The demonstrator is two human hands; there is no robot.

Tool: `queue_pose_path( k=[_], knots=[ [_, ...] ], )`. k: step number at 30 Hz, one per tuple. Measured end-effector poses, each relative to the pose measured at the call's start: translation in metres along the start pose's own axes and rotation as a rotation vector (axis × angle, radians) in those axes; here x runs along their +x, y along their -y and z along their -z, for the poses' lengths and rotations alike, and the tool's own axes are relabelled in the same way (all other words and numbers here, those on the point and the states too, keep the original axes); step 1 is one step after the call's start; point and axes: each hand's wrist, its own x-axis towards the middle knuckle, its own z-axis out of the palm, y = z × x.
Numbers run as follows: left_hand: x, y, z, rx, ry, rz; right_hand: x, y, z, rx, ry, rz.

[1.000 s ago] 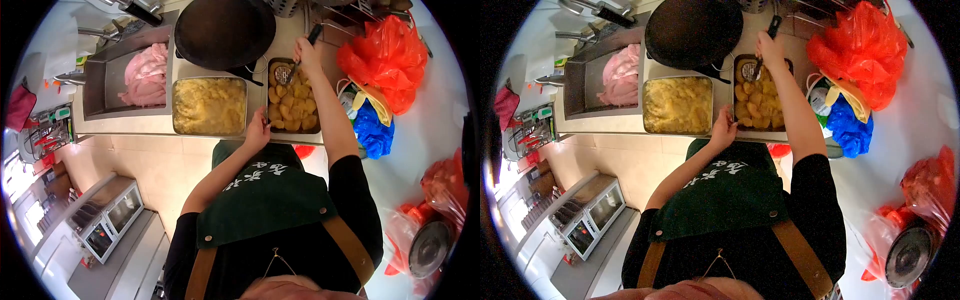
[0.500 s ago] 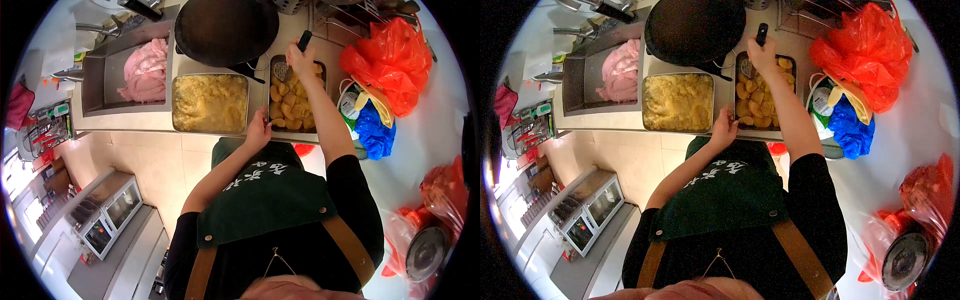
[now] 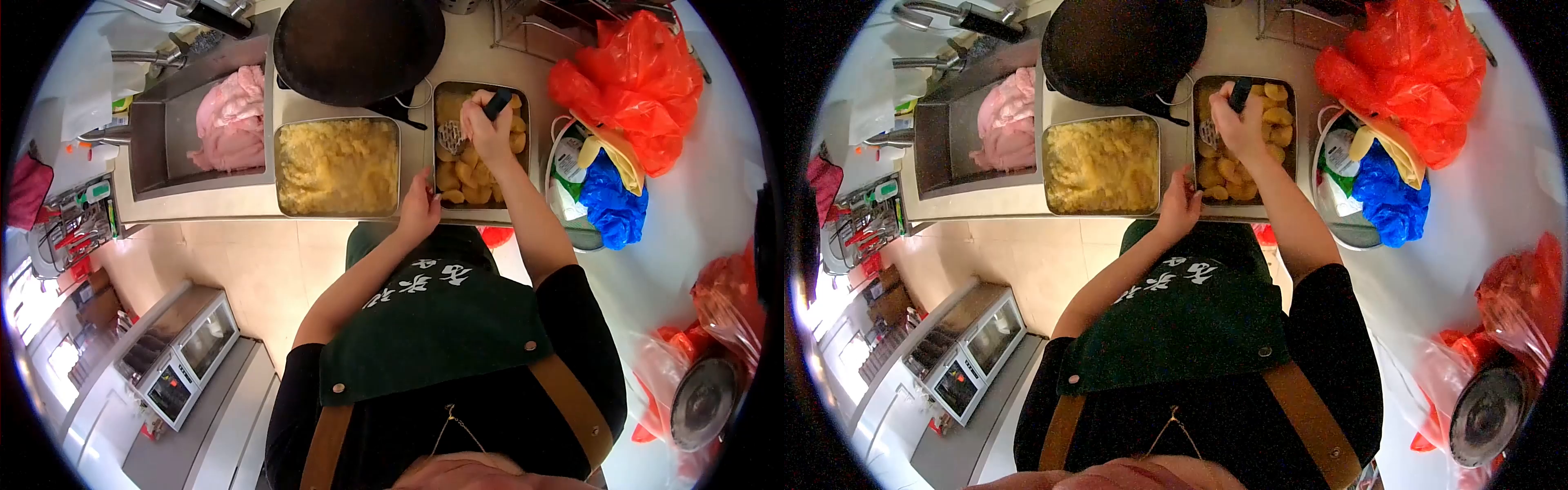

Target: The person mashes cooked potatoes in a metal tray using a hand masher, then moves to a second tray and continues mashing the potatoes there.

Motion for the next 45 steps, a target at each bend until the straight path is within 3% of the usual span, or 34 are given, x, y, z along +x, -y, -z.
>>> queue_pose_path(
  k=[3,8,12,15,16,20,24,28,31,36,39,45],
  knots=[
    [0.000,0.000,0.000,-0.008,0.012,-0.002,0.004,-0.015,0.009,0.059,-0.018,-0.025],
    [0.001,-0.004,0.000,-0.056,-0.005,0.048,0.011,-0.032,0.007,-0.102,-0.051,-0.047],
    [0.003,0.001,-0.002,-0.082,0.005,0.084,0.006,0.000,0.006,-0.078,-0.010,-0.067],
    [-0.004,0.005,-0.003,-0.046,-0.010,0.049,0.012,0.014,0.000,-0.055,0.006,0.048],
    [-0.003,0.002,-0.002,-0.030,-0.018,0.035,0.018,0.013,-0.005,-0.031,-0.046,-0.001],
    [-0.002,0.014,-0.010,-0.143,-0.025,0.091,0.039,-0.020,-0.004,-0.153,-0.002,0.070],
    [-0.005,0.012,-0.009,-0.085,-0.030,0.088,0.044,-0.022,0.002,0.038,-0.091,-0.035],
    [0.000,-0.002,-0.004,-0.070,-0.032,0.080,0.050,-0.020,0.007,0.036,-0.107,-0.031],
    [-0.002,-0.004,0.000,-0.021,-0.028,0.031,0.034,-0.001,0.007,0.114,-0.090,-0.087],
    [-0.001,0.006,-0.005,-0.023,-0.035,-0.029,0.002,0.022,0.031,0.032,-0.039,0.022],
    [-0.003,0.007,-0.004,-0.034,-0.013,0.005,-0.013,0.000,0.041,-0.073,-0.006,0.086],
    [-0.001,0.005,-0.004,-0.071,0.001,0.040,-0.012,-0.017,0.049,0.026,-0.089,0.056]
  ],
)
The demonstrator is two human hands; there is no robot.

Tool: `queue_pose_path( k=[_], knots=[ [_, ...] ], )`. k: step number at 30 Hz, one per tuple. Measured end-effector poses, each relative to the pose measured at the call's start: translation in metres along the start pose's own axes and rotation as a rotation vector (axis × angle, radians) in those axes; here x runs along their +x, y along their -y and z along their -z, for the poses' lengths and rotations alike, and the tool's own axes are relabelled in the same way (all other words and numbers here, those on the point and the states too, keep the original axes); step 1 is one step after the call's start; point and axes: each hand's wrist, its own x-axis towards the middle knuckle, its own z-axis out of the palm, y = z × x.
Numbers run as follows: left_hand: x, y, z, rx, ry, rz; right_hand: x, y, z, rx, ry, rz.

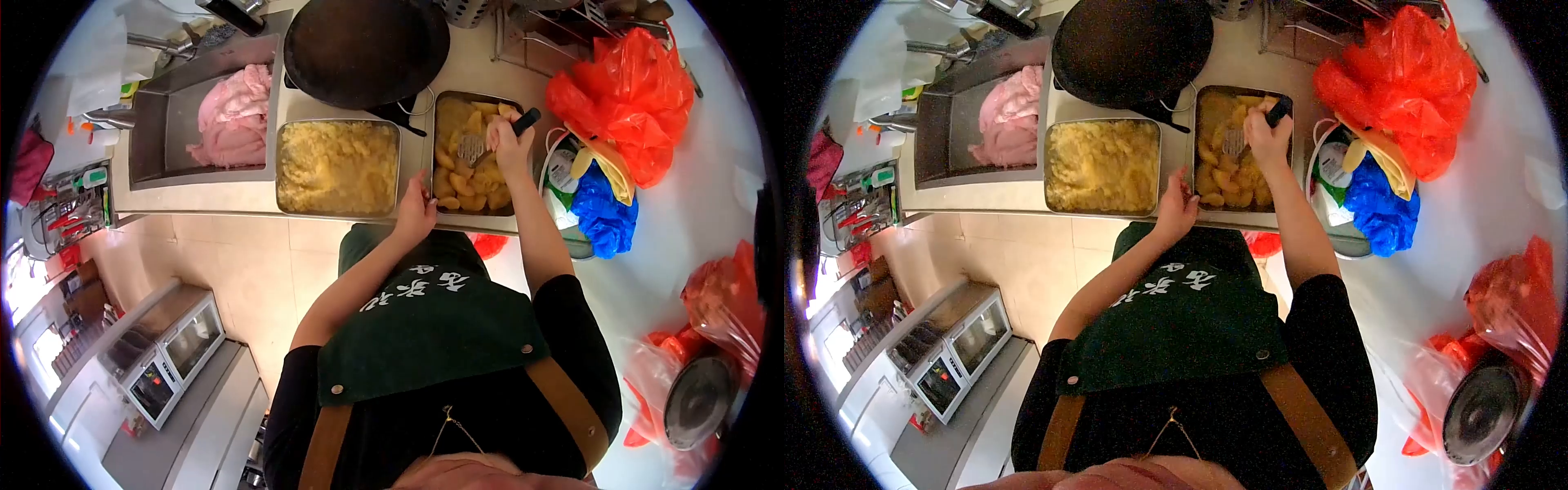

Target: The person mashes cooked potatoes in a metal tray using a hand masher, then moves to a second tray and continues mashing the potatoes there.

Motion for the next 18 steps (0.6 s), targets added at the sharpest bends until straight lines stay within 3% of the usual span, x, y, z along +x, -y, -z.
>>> queue_pose_path(
  k=[4,7,10,18],
  knots=[
    [-0.003,-0.006,0.000,0.012,-0.052,0.001,0.010,0.007,-0.004,-0.035,0.061,-0.051],
    [0.001,-0.006,0.003,0.035,-0.038,-0.038,0.005,0.037,-0.011,-0.109,-0.071,-0.159],
    [-0.002,0.000,0.000,0.062,-0.022,-0.038,-0.007,0.046,-0.019,0.021,0.041,-0.085],
    [-0.001,-0.005,0.001,0.075,-0.019,0.020,-0.024,0.014,-0.044,-0.070,0.093,-0.158]
  ],
)
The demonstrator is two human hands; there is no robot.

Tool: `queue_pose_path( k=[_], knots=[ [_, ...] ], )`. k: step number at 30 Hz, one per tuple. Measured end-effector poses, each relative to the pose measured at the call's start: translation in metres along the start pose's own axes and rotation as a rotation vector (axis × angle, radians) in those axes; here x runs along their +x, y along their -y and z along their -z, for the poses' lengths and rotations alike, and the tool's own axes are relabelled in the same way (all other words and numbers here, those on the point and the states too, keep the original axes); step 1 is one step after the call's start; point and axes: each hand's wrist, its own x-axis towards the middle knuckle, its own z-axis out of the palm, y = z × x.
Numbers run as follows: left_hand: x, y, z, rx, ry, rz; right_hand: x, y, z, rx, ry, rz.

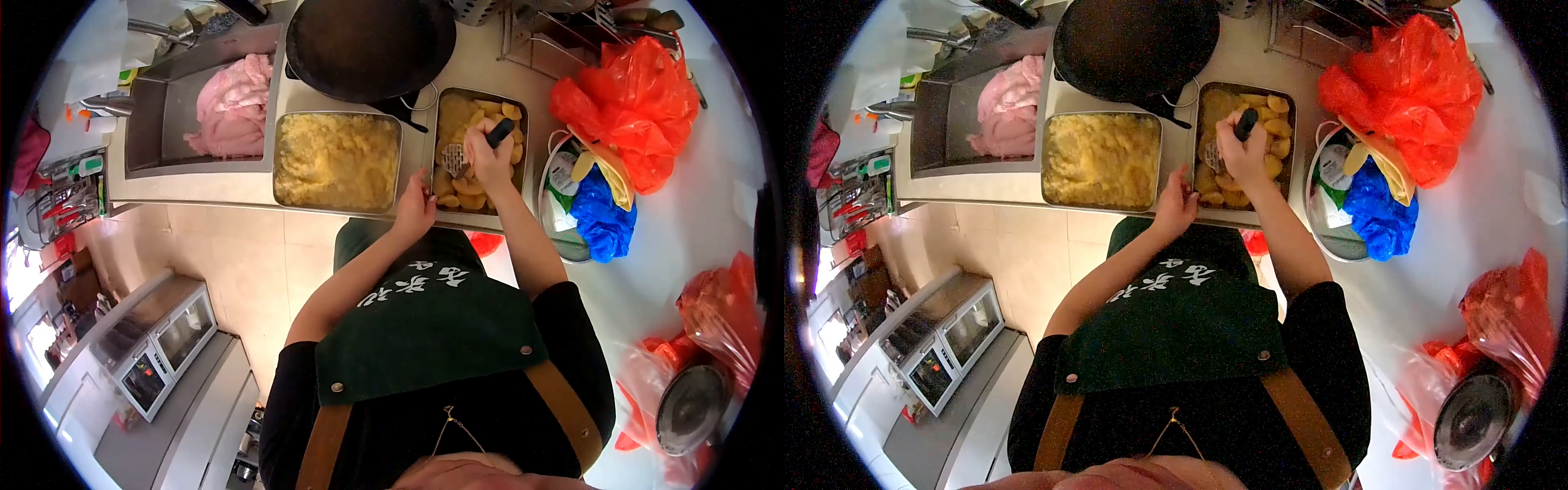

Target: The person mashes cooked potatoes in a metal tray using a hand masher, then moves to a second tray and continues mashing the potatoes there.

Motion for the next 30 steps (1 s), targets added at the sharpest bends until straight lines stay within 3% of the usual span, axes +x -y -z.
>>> queue_pose_path(
  k=[8,12,16,22,30],
  knots=[
    [-0.001,-0.002,0.002,-0.003,-0.007,-0.020,0.011,-0.027,0.001,-0.033,0.018,0.088],
    [0.001,-0.001,0.001,-0.012,-0.037,-0.051,0.011,0.009,0.005,0.038,-0.011,-0.003],
    [-0.001,0.000,0.001,-0.013,-0.031,-0.039,0.014,0.030,-0.002,0.040,0.009,0.048],
    [-0.001,0.001,-0.001,-0.040,-0.042,0.002,0.012,-0.014,-0.004,0.057,0.033,0.081],
    [0.004,-0.006,0.004,-0.002,0.010,-0.019,0.011,-0.005,0.003,0.101,0.025,0.070]
  ],
)
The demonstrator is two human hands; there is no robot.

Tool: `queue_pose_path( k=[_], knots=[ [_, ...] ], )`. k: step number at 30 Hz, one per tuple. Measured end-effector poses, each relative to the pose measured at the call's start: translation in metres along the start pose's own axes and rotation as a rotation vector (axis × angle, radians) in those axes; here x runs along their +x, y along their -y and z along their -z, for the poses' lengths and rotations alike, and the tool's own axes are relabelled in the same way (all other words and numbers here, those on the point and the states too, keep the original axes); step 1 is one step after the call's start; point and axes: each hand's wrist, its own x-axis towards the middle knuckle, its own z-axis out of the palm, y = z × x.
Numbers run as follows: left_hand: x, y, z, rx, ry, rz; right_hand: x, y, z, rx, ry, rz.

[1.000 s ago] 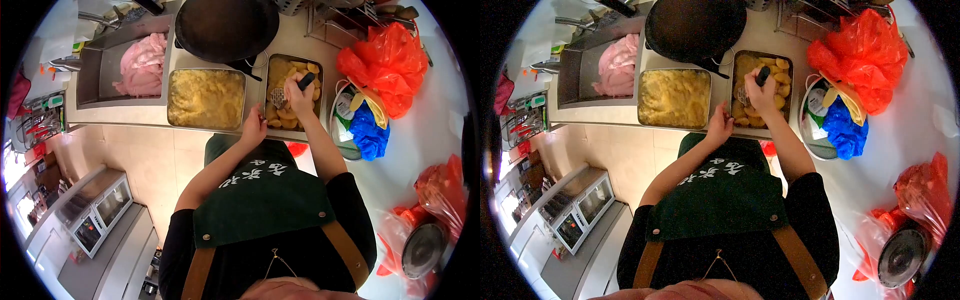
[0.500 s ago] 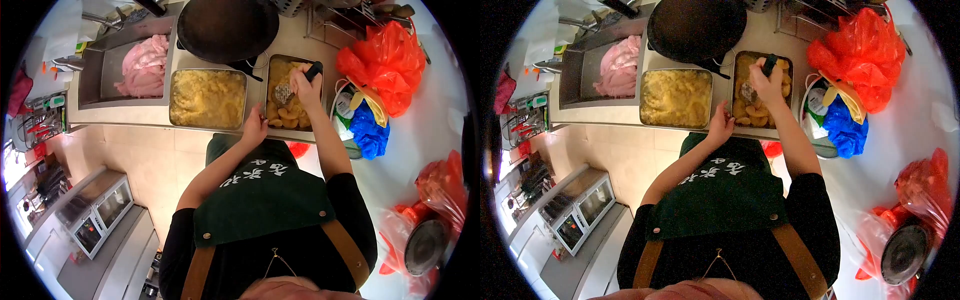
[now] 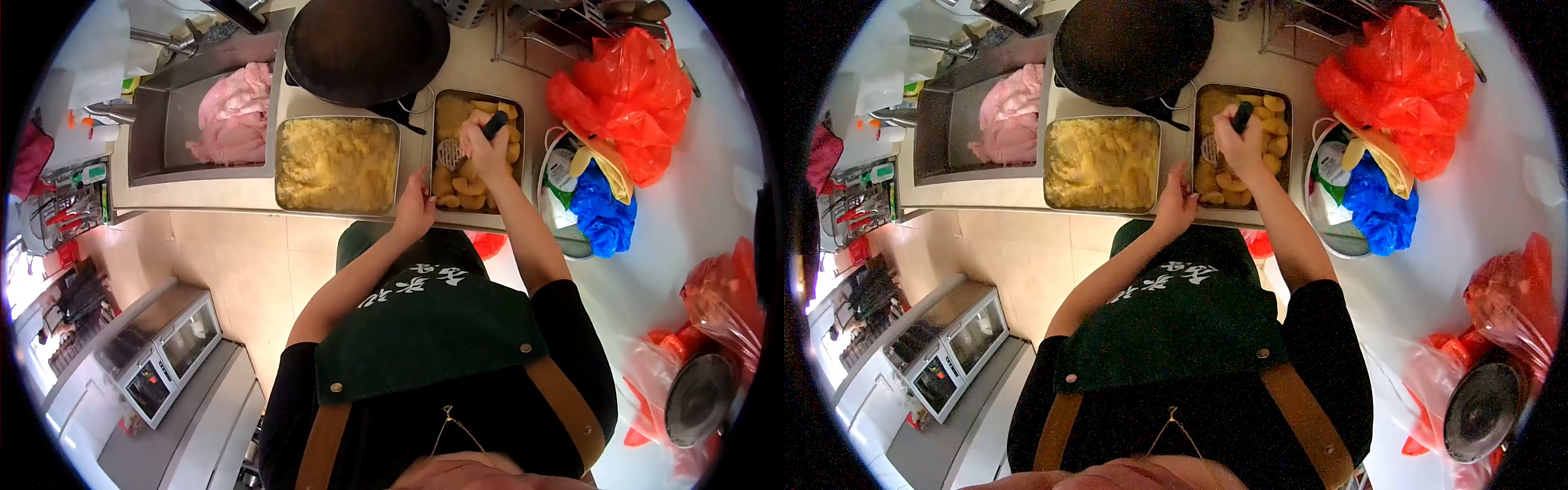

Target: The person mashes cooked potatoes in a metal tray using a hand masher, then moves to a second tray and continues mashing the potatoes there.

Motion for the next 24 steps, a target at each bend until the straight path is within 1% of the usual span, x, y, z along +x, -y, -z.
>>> queue_pose_path(
  k=[3,5,7,8,10,11,14,16,17,18,20,24],
  knots=[
    [-0.007,0.005,-0.003,-0.013,-0.024,-0.003,-0.003,0.014,0.001,0.006,-0.043,0.083],
    [-0.004,0.004,-0.004,-0.009,-0.051,-0.022,0.002,0.007,0.003,-0.031,-0.068,0.095],
    [-0.003,0.007,-0.004,-0.006,-0.016,-0.036,0.006,0.005,-0.002,-0.096,-0.090,0.123],
    [-0.004,0.010,-0.003,-0.003,0.002,-0.036,0.009,0.001,-0.003,-0.075,-0.097,0.110],
    [-0.003,0.013,-0.006,-0.010,-0.038,-0.026,0.016,-0.007,-0.008,-0.033,-0.117,0.071],
    [-0.006,0.014,-0.008,-0.015,-0.054,-0.022,0.017,-0.007,-0.006,-0.070,-0.116,0.036],
    [-0.004,0.008,-0.007,-0.048,-0.024,0.038,0.026,-0.003,-0.001,-0.046,-0.128,-0.004],
    [-0.002,0.006,-0.005,-0.054,-0.026,0.027,0.015,0.007,0.003,0.118,-0.225,-0.052],
    [-0.003,0.007,-0.005,-0.059,-0.030,0.030,0.008,0.014,0.008,0.113,-0.275,-0.042],
    [-0.006,0.009,-0.005,-0.056,-0.030,0.025,-0.004,0.029,0.010,0.012,-0.236,-0.003],
    [-0.004,0.012,-0.006,-0.050,-0.020,-0.002,-0.024,0.042,0.018,0.103,-0.188,-0.016],
    [-0.001,0.007,-0.001,0.004,0.022,-0.017,-0.053,0.021,0.027,-0.001,-0.177,0.075]
  ],
)
